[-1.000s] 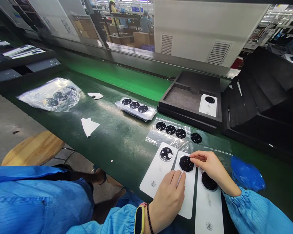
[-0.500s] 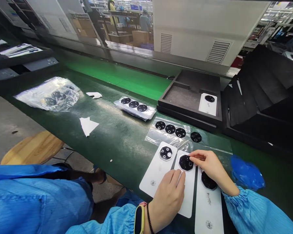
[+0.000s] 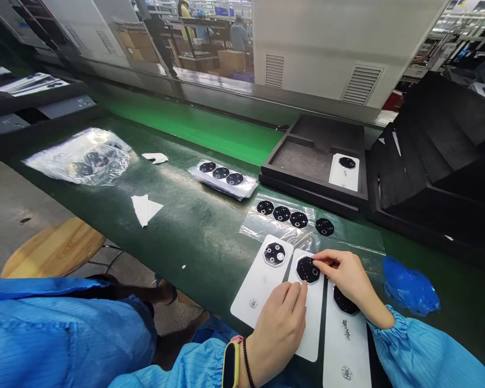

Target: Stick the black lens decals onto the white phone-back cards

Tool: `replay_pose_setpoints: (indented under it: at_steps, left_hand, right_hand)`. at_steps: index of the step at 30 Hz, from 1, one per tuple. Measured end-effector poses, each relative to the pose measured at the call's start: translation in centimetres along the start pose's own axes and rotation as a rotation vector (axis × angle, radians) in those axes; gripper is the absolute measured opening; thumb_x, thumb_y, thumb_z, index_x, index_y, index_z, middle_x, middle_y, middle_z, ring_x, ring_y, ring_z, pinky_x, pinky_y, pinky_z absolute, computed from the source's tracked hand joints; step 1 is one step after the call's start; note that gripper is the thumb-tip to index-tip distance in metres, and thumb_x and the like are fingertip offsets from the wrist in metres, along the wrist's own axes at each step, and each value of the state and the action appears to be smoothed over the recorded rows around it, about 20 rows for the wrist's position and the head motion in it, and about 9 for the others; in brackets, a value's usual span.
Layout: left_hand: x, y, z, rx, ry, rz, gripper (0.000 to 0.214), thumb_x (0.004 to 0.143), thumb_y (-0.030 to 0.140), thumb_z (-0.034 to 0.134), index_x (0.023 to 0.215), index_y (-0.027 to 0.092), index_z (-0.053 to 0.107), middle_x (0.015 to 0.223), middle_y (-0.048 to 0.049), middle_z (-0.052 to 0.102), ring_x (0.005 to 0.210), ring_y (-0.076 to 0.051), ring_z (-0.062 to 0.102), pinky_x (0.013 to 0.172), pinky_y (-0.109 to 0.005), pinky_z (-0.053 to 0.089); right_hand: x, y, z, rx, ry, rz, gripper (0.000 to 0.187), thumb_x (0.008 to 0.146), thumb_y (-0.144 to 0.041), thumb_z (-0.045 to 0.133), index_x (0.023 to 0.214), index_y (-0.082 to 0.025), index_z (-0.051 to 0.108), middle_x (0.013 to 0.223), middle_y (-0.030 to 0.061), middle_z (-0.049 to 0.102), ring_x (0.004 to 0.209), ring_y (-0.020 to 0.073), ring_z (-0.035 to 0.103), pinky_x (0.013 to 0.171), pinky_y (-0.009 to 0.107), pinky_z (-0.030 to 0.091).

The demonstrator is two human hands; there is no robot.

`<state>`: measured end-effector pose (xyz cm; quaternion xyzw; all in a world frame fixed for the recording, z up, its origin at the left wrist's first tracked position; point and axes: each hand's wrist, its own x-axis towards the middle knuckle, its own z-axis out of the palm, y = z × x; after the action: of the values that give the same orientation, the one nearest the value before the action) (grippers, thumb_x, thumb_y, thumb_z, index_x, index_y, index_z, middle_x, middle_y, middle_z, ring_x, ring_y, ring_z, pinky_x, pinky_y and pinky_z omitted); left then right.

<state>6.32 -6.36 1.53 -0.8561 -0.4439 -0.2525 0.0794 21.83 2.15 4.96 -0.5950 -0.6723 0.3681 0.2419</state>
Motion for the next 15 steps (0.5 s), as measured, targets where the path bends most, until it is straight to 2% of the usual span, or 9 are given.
replay_pose_setpoints:
  at_steps: [5, 15]
  left_hand:
    - [0.1, -0.01, 0.06, 0.021, 0.013, 0.013, 0.038, 0.084, -0.003, 0.029, 0.112, -0.002, 0.053, 0.088, -0.0125, 0.062, 0.075, -0.021, 0.054, 0.067, -0.032, 0.047]
    - [-0.05, 0.1, 0.42, 0.036, 0.027, -0.002, 0.037, 0.083, -0.003, 0.03, 0.112, -0.003, 0.054, 0.085, -0.0115, 0.06, 0.072, -0.021, 0.053, 0.063, -0.032, 0.047]
  right_hand:
    - [0.05, 0.26, 0.2, -0.079, 0.035, -0.078, 0.016, 0.069, -0.026, 0.057, 0.066, -0.024, 0.072, 0.071, 0.0023, 0.069, 0.06, 0.0184, 0.061, 0.058, 0.031, 0.048]
    - [-0.39, 0.5, 0.59, -0.255, 0.014, -0.232, 0.024, 0.078, -0.02, 0.047, 0.069, -0.021, 0.069, 0.073, 0.0026, 0.064, 0.053, 0.014, 0.056, 0.053, 0.027, 0.046]
